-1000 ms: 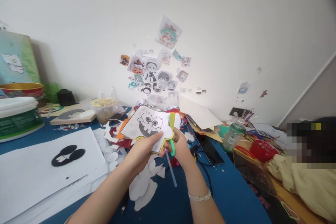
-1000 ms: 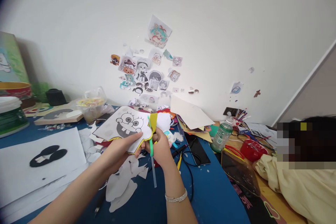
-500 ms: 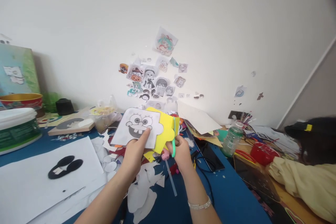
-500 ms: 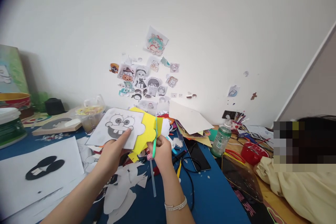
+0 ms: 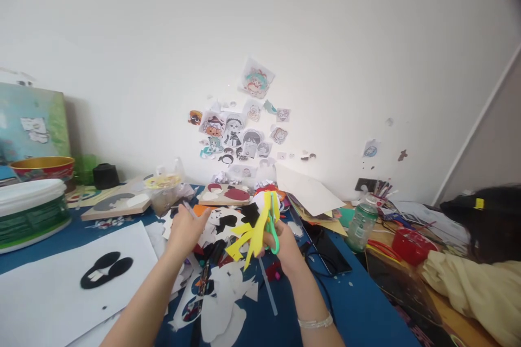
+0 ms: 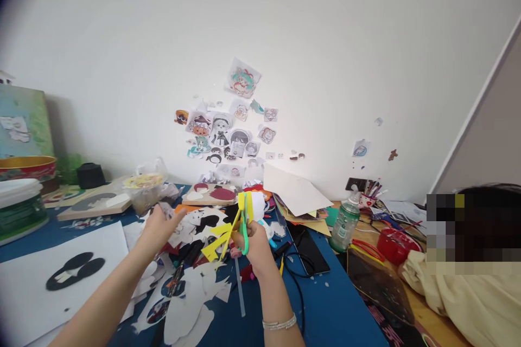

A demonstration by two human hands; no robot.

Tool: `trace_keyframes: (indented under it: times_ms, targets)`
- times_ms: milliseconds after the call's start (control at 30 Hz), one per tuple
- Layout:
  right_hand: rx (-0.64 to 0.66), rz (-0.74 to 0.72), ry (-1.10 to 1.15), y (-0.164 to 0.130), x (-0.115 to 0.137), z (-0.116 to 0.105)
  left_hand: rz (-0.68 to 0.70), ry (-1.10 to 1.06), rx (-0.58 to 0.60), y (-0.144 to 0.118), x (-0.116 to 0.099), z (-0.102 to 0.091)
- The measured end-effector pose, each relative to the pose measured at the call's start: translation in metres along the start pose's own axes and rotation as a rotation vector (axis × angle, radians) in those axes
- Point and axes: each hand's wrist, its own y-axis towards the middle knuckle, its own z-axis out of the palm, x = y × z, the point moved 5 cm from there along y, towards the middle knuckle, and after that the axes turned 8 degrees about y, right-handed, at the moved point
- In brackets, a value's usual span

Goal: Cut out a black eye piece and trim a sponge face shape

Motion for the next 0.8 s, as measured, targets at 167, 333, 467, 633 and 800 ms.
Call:
trace_keyframes:
  times_ms: [167, 333, 467, 633, 800]
  targets:
    - [0.158, -0.04, 0.0, -0.001, -0.005, 0.011, 0.469, 0.156, -0.125, -0.034, -0.047, 0.001]
    - [0.217, -0.029, -0.071, -0.001, -0.01, 0.019, 0.728, -0.01, 0.238, -0.052, -0.064, 0.022]
    - [0.247, -0.032, -0.108, -0.001, -0.01, 0.022, 0.612, -0.201, 0.391, -0.051, -0.058, 0.032]
    - [0.17, -0.058, -0.235, 0.003, -0.009, 0.014, 0.532, -0.25, 0.458, -0.048, -0.056, 0.031]
    - [0.286, -0.041, -0.278, -0.001, -0.008, 0.011, 0.5, -0.203, 0.425, -0.041, -0.055, 0.017]
